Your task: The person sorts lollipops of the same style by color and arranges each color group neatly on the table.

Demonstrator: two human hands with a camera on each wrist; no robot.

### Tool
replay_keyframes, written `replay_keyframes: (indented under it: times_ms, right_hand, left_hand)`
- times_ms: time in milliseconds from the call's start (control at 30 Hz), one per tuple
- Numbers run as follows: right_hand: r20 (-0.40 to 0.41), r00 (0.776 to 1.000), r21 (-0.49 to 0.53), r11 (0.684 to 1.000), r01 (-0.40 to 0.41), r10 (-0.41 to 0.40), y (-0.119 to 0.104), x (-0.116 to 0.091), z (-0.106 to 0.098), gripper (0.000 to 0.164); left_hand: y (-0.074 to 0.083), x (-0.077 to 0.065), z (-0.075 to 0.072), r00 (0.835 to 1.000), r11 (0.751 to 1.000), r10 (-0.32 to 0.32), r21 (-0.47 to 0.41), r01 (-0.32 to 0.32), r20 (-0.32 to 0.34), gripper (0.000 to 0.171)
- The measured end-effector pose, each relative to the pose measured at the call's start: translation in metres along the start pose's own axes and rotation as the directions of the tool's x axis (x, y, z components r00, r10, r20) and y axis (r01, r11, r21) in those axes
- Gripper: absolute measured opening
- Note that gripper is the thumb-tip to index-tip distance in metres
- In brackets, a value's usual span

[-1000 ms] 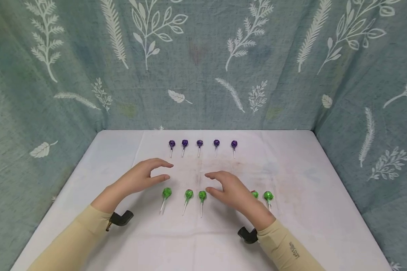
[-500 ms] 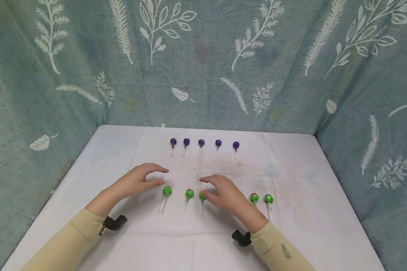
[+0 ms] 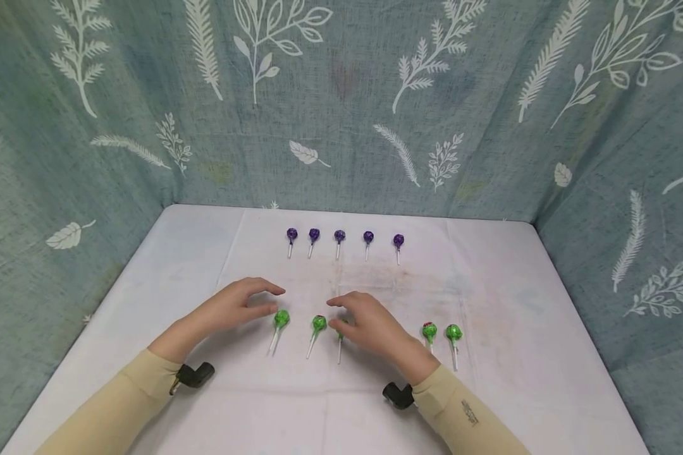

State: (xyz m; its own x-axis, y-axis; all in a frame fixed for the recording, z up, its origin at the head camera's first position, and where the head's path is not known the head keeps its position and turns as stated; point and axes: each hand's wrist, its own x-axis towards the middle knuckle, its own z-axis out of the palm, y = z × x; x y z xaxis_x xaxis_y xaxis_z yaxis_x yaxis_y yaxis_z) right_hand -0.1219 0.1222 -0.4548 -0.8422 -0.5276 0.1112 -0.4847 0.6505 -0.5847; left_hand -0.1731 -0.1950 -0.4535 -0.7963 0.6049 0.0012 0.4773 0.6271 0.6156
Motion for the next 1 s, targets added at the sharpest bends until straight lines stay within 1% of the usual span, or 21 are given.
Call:
replay_keyframes:
  times_ms: [167, 267, 333, 400, 467, 600, 700, 833, 1000]
  right_hand:
    - [0.068, 0.997, -0.014, 0.999, -0.03, 0.031, -0.002, 0.01, 0.007, 0.037]
    - [0.088, 0.995, -0.037, 0.998, -0.045, 0.048, -0.004, 0.014, 0.011, 0.036]
    - [0.093, 0.995, -0.067, 0.997, -0.038, 0.044, -0.005, 0.017, 0.013, 0.035]
    - [0.094, 0.995, -0.097, 0.995, -0.022, 0.031, -0.007, 0.019, 0.014, 0.034]
    - [0.089, 0.996, -0.125, 0.992, 0.001, 0.01, -0.009, 0.021, 0.015, 0.033]
    - [0.077, 0.997, -0.157, 0.987, 0.033, -0.021, -0.011, 0.023, 0.018, 0.03]
    - [0.07, 0.997, -0.179, 0.983, 0.039, -0.026, -0.011, 0.023, 0.02, 0.028]
    - [0.056, 0.998, -0.204, 0.978, 0.04, -0.029, -0.011, 0.024, 0.022, 0.026]
    - [0.041, 0.999, -0.209, 0.977, 0.037, -0.029, -0.013, 0.024, 0.022, 0.024]
  left_hand:
    - [-0.001, 0.002, 0.004, 1.0, 1.0, 0.004, 0.012, -0.004, 0.019, 0.038]
    - [-0.002, 0.003, 0.005, 1.0, 1.0, -0.003, 0.022, 0.002, 0.03, 0.039]
    - [-0.003, 0.004, 0.006, 0.999, 1.0, -0.006, 0.03, 0.004, 0.04, 0.04]
    - [-0.004, 0.005, 0.008, 0.999, 0.999, -0.005, 0.04, 0.003, 0.051, 0.041]
    - [-0.005, 0.006, 0.009, 0.998, 0.999, 0.01, 0.049, -0.012, 0.055, 0.04]
    - [-0.006, 0.007, 0.012, 0.997, 0.996, 0.051, 0.068, -0.055, 0.061, 0.034]
    - [-0.007, 0.007, 0.013, 0.995, 0.993, 0.073, 0.091, -0.079, 0.068, 0.028]
    - [-0.008, 0.007, 0.013, 0.994, 0.989, 0.078, 0.12, -0.086, 0.071, 0.024]
    - [-0.006, 0.006, 0.013, 0.995, 0.99, 0.069, 0.121, -0.077, 0.07, 0.027]
